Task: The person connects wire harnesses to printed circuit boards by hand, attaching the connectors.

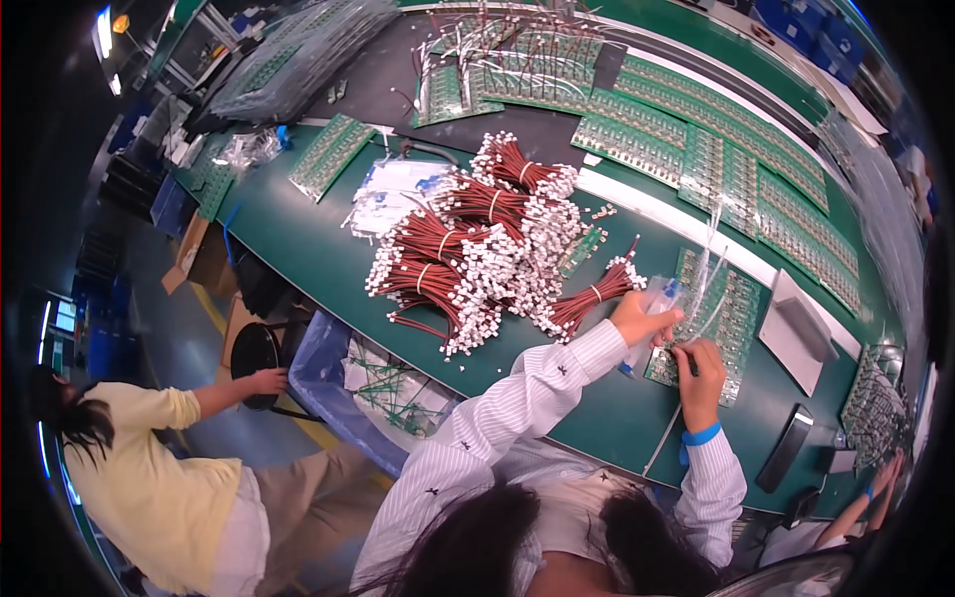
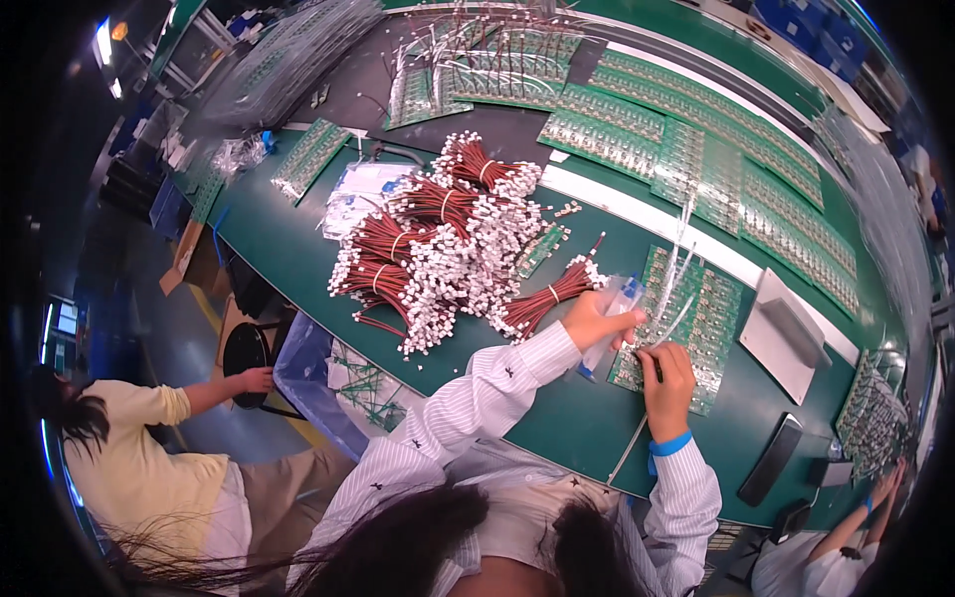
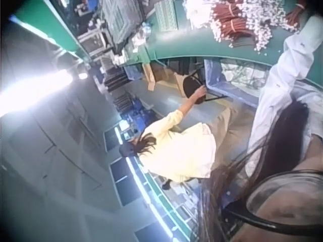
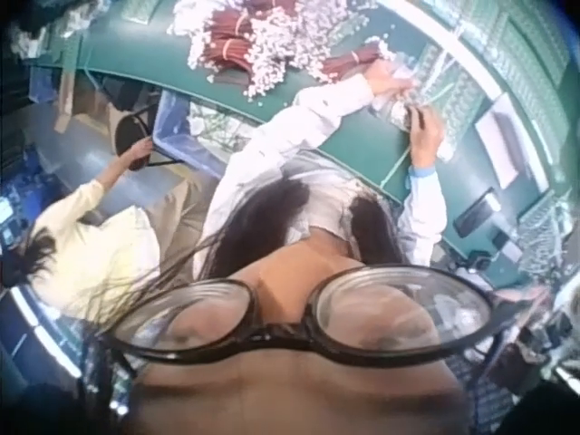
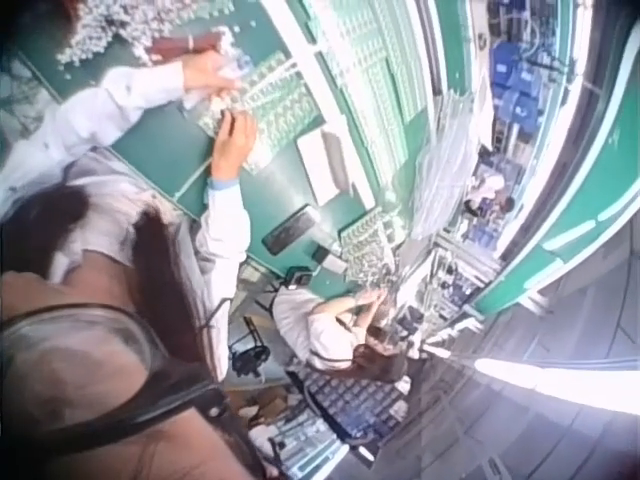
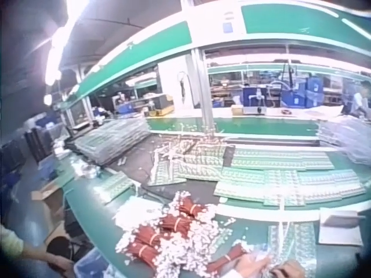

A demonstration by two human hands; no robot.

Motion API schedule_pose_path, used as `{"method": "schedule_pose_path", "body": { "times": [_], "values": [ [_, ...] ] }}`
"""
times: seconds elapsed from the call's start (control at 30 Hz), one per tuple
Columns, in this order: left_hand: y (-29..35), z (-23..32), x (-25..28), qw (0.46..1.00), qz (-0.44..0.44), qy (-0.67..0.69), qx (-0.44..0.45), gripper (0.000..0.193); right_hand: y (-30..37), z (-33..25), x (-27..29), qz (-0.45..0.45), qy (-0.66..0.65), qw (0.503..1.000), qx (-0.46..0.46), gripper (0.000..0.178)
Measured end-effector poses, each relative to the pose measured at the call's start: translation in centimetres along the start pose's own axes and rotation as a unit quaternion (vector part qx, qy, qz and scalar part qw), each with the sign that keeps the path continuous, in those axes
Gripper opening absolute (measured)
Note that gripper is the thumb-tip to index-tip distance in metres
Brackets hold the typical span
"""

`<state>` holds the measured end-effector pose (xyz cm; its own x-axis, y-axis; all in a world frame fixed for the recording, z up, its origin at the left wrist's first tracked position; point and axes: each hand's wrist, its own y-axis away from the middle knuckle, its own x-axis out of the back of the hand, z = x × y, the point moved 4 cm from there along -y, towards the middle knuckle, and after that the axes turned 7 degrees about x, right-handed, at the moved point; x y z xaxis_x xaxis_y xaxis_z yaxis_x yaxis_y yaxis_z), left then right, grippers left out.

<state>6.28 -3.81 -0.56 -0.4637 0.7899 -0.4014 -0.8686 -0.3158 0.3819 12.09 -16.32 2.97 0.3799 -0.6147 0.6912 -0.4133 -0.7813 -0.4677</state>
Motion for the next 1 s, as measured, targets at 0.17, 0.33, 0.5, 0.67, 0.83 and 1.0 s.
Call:
{"method": "schedule_pose_path", "body": {
  "times": [0.17, 0.33, 0.5, 0.67, 0.83, 1.0],
  "values": [
    [-0.1, 0.4, -0.1, 1.000, -0.012, 0.008, 0.002, 0.022, -0.7, -0.5, -0.3, -0.016, 0.026, 0.998, 0.047, 0.009],
    [-0.4, 0.3, 0.1, 1.000, -0.014, 0.008, 0.001, 0.021, -1.0, -0.7, -0.3, -0.007, 0.011, 0.998, 0.062, 0.013],
    [-0.3, 0.2, -0.1, 1.000, -0.014, 0.020, -0.002, 0.022, -0.7, -0.5, 0.0, -0.014, -0.008, 0.999, 0.044, 0.013],
    [-0.1, 0.4, -0.5, 0.999, -0.016, 0.028, -0.039, 0.021, -0.3, -0.5, 0.4, 0.003, 0.024, 0.999, 0.039, 0.013],
    [0.2, 0.5, 0.3, 0.999, -0.017, 0.031, -0.012, 0.024, -0.5, 0.6, -0.5, -0.014, -0.039, 0.999, 0.032, 0.012],
    [0.5, 1.3, -0.4, 0.994, -0.101, -0.030, -0.016, 0.031, -1.1, 1.5, 0.5, -0.041, -0.139, 0.988, -0.058, 0.013]
  ]
}}
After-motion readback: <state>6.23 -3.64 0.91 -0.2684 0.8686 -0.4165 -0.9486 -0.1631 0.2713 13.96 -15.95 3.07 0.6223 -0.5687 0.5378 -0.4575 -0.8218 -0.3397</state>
